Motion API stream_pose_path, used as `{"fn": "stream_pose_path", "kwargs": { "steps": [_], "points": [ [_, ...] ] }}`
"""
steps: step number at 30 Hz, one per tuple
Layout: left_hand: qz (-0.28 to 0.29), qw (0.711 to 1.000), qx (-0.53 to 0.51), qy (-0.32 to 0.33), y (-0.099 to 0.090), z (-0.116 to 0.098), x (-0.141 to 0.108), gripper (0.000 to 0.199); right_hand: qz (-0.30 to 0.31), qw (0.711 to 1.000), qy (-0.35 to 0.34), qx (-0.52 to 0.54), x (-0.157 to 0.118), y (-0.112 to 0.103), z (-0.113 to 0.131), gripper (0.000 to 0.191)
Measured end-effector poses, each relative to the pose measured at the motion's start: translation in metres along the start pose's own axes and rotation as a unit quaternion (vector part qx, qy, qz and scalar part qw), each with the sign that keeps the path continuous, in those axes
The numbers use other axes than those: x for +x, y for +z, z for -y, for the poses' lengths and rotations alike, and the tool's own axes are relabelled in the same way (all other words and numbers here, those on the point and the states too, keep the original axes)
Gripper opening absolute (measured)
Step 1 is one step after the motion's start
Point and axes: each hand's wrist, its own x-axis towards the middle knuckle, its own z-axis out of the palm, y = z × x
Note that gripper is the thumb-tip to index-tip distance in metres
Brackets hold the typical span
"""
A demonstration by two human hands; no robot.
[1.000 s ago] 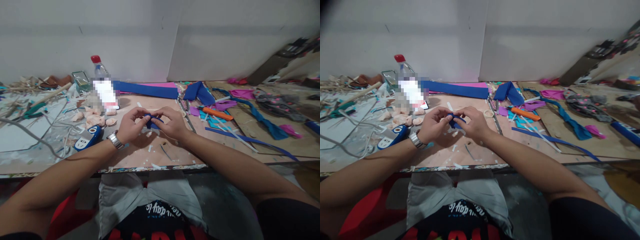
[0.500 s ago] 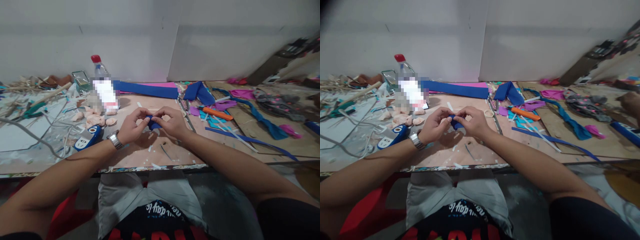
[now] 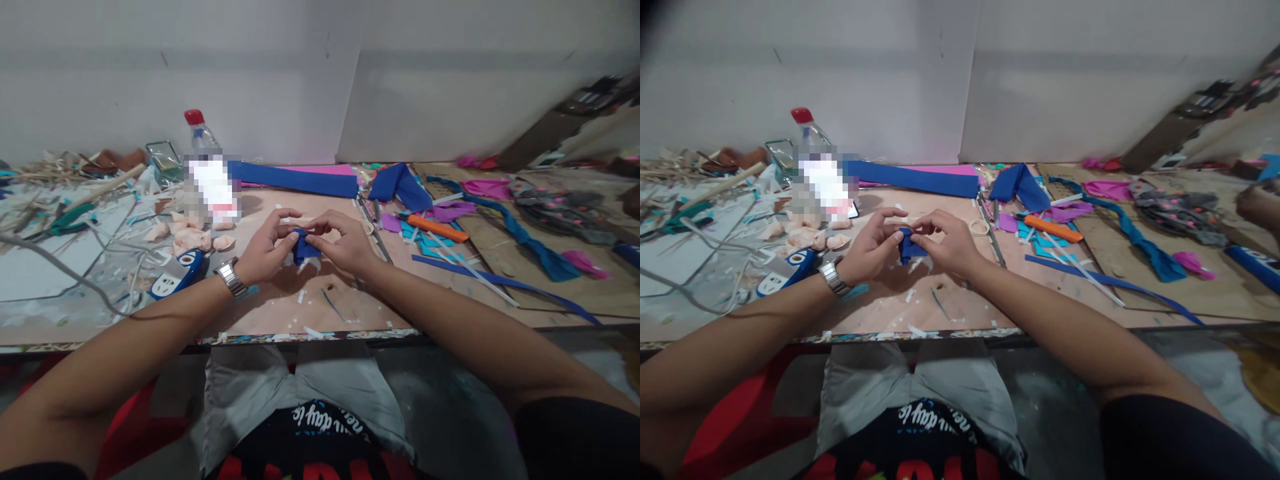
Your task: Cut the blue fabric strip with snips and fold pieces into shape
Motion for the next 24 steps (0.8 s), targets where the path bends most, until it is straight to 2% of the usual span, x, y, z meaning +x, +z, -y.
{"fn": "stream_pose_path", "kwargs": {
  "steps": [3,6,8,12,18,24],
  "points": [
    [0.025,0.999,-0.027,-0.017,0.0014,0.0014,-0.0014,0.042,0.052,0.998,-0.037,0.008,0.0005,-0.0008,-0.0012,0.035],
    [0.036,0.997,-0.054,-0.035,0.0020,0.0040,-0.0025,0.049,0.106,0.992,-0.057,0.025,0.0000,-0.0006,-0.0011,0.032],
    [0.039,0.995,-0.069,-0.056,0.0021,0.0042,-0.0025,0.053,0.113,0.991,-0.061,0.031,-0.0006,0.0002,-0.0013,0.029],
    [0.033,0.992,-0.083,-0.092,0.0030,0.0000,-0.0002,0.052,0.083,0.994,-0.062,0.033,-0.0009,0.0021,-0.0024,0.023],
    [0.030,0.995,-0.068,-0.072,0.0039,-0.0019,0.0020,0.054,0.053,0.998,-0.035,0.019,-0.0016,0.0020,0.0001,0.019],
    [-0.060,0.998,0.011,-0.032,0.0016,0.0024,0.0031,0.034,-0.019,0.998,0.059,0.016,-0.0020,-0.0006,0.0035,0.022]
  ]
}}
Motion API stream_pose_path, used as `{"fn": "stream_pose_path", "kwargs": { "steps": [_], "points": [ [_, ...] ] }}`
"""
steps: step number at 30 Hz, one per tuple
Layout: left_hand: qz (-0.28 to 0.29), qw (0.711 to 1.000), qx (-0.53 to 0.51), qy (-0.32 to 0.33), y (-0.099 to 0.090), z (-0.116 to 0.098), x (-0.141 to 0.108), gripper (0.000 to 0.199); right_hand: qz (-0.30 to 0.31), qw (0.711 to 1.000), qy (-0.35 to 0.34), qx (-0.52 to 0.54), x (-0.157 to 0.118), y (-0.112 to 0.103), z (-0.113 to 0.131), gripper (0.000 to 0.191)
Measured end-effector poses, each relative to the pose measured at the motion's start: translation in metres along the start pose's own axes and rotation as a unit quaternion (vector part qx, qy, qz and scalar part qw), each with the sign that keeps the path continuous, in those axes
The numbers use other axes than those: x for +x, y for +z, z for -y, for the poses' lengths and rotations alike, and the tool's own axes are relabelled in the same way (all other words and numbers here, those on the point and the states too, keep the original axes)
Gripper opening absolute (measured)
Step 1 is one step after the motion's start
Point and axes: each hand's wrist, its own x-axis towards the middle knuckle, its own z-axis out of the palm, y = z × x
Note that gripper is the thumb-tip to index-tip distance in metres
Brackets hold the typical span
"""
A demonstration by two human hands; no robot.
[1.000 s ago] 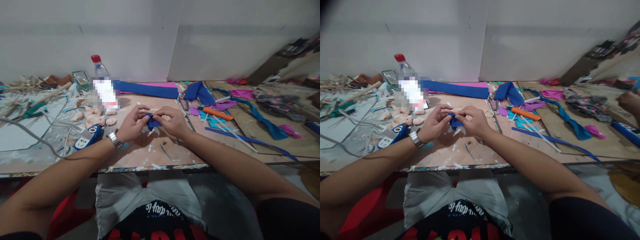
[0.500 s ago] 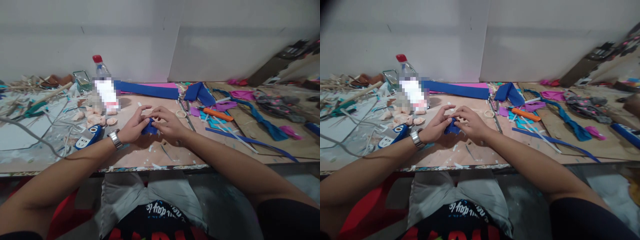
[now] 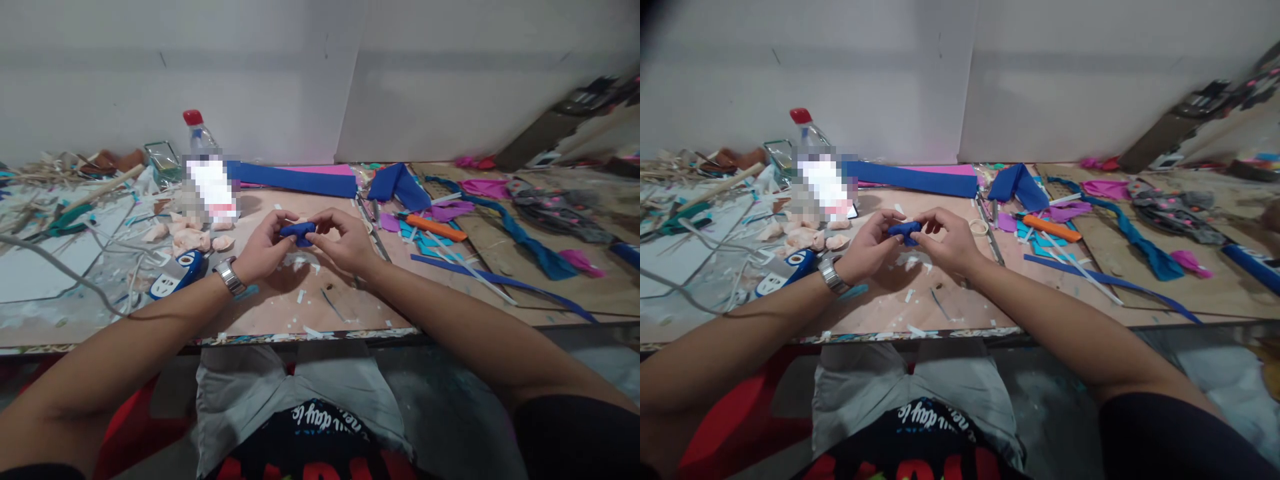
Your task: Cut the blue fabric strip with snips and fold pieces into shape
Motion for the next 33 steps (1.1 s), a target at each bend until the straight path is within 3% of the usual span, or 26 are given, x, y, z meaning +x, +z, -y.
{"fn": "stream_pose_path", "kwargs": {
  "steps": [7,11,19,24,33],
  "points": [
    [-0.063,0.998,-0.012,-0.012,-0.002,0.004,0.003,0.029,-0.019,1.000,0.011,-0.022,0.000,-0.002,0.003,0.021],
    [-0.051,0.998,-0.036,0.019,-0.005,0.002,0.003,0.023,-0.022,0.999,0.017,-0.021,0.000,-0.002,0.004,0.022],
    [-0.066,0.997,0.031,0.028,-0.006,-0.007,0.004,0.004,-0.009,0.997,0.041,0.060,0.000,0.001,0.002,0.024],
    [-0.041,0.998,0.041,0.040,-0.005,-0.009,0.004,0.006,-0.010,0.986,0.081,0.146,0.001,0.005,-0.005,0.034],
    [-0.056,0.997,0.052,0.030,-0.004,-0.007,0.004,0.015,-0.023,0.977,0.109,0.182,0.003,0.007,-0.008,0.040]
  ]
}}
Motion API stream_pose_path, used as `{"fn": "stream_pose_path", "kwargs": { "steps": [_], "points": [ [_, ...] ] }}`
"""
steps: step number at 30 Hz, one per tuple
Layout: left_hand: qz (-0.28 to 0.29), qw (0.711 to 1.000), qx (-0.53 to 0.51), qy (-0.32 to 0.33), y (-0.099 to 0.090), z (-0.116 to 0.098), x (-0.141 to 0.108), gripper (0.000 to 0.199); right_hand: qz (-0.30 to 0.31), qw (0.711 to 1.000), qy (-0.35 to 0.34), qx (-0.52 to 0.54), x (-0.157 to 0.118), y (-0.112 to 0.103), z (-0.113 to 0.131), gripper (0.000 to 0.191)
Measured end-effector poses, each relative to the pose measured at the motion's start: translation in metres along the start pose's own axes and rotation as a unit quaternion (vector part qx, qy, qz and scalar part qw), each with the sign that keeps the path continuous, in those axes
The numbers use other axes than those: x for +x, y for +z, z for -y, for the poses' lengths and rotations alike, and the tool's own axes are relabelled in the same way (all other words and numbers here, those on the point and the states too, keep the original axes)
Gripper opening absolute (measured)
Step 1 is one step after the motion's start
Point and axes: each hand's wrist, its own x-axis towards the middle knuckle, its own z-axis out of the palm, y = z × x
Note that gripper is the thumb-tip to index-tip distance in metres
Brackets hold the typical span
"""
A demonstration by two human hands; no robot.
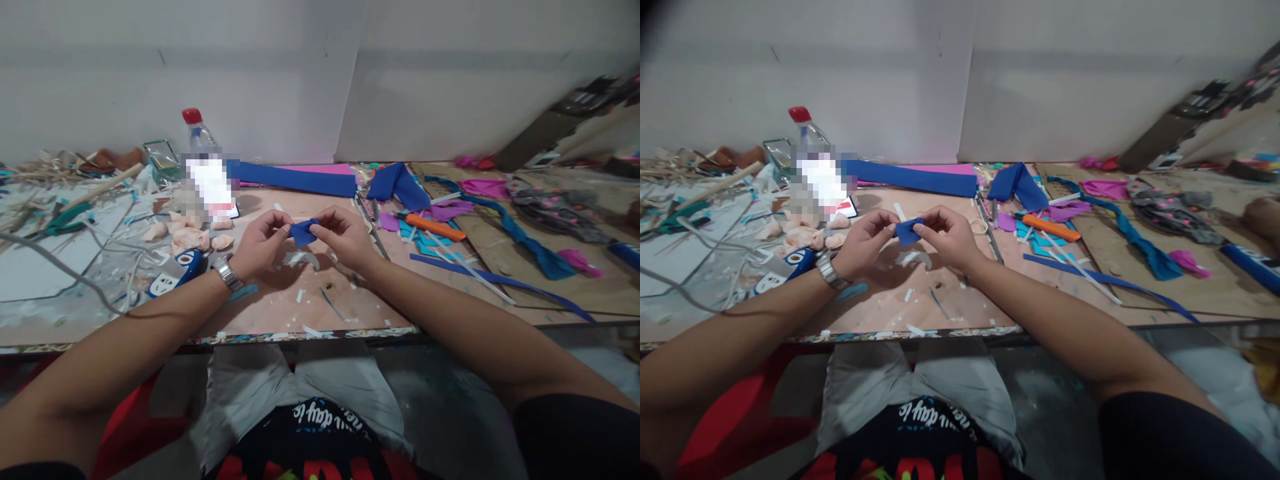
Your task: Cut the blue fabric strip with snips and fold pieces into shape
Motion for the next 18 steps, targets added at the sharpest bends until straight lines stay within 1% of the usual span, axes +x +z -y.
{"fn": "stream_pose_path", "kwargs": {
  "steps": [7,12,15,18],
  "points": [
    [0.003,0.998,-0.046,-0.040,0.0026,0.0028,-0.0010,0.017,-0.001,1.000,0.018,0.003,0.0001,0.0009,-0.0014,0.042],
    [-0.017,0.991,-0.107,-0.079,0.0006,0.0086,0.0021,0.013,-0.017,1.000,0.012,0.012,0.0032,-0.0008,-0.0034,0.042],
    [-0.002,0.991,-0.114,-0.068,-0.0010,0.0084,0.0024,0.010,-0.024,1.000,0.007,0.008,0.0040,-0.0008,-0.0047,0.043],
    [0.017,0.993,-0.101,-0.055,-0.0009,0.0056,0.0011,0.011,-0.014,1.000,0.007,-0.007,0.0026,0.0002,-0.0046,0.042]
  ]
}}
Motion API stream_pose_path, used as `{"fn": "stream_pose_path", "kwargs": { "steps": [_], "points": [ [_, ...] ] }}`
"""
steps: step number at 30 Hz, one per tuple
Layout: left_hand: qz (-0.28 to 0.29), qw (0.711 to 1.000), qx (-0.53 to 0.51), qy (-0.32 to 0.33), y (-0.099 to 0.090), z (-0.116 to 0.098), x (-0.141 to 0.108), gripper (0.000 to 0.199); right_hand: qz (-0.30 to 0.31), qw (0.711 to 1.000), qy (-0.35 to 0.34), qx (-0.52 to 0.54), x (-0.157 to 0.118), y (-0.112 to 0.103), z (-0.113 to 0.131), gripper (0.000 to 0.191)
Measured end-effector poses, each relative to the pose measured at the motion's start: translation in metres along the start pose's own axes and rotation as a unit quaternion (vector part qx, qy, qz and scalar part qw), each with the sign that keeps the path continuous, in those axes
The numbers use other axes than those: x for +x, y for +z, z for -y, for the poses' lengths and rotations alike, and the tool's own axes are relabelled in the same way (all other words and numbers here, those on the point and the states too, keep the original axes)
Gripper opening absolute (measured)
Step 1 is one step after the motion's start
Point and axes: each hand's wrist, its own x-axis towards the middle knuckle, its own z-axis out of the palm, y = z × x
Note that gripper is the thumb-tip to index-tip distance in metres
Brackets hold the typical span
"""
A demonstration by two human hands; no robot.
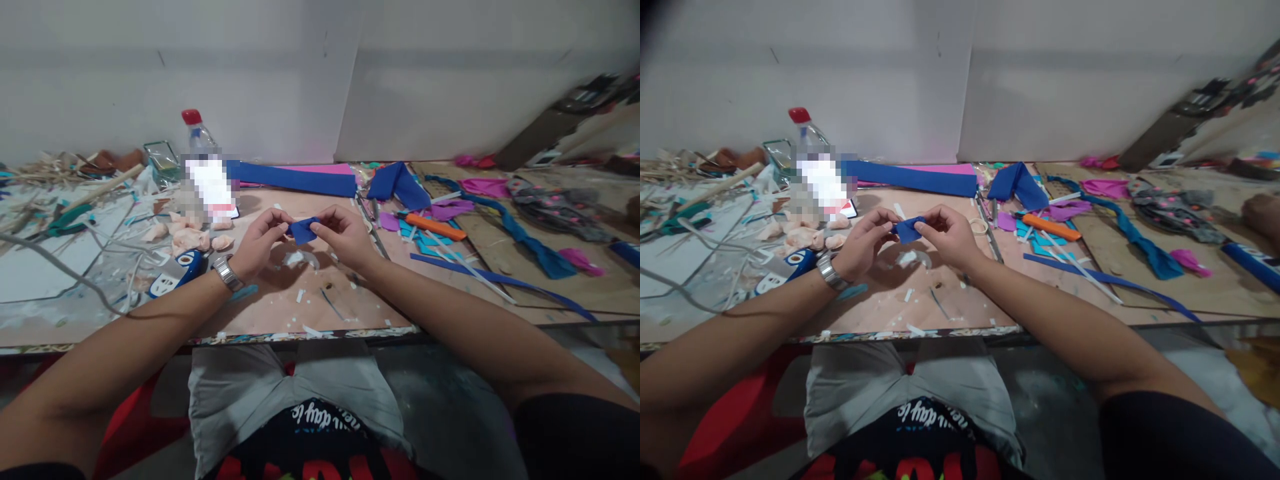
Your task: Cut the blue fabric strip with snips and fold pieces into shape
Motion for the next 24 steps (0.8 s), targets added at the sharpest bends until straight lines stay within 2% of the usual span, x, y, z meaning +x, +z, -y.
{"fn": "stream_pose_path", "kwargs": {
  "steps": [8,14,19,24],
  "points": [
    [-0.011,0.996,0.076,0.048,0.003,-0.006,-0.001,0.008,0.018,0.999,-0.012,-0.025,-0.003,0.000,0.003,0.038],
    [-0.022,0.999,0.018,0.040,0.006,-0.009,-0.001,0.009,0.020,1.000,0.003,-0.004,-0.004,0.002,0.003,0.041],
    [-0.026,0.999,0.000,0.020,0.003,-0.002,0.000,0.009,0.021,0.999,0.015,0.031,-0.002,0.002,0.003,0.043],
    [-0.033,0.999,-0.009,0.018,-0.001,0.002,0.002,0.010,0.015,0.999,0.023,0.019,0.001,-0.002,0.003,0.043]
  ]
}}
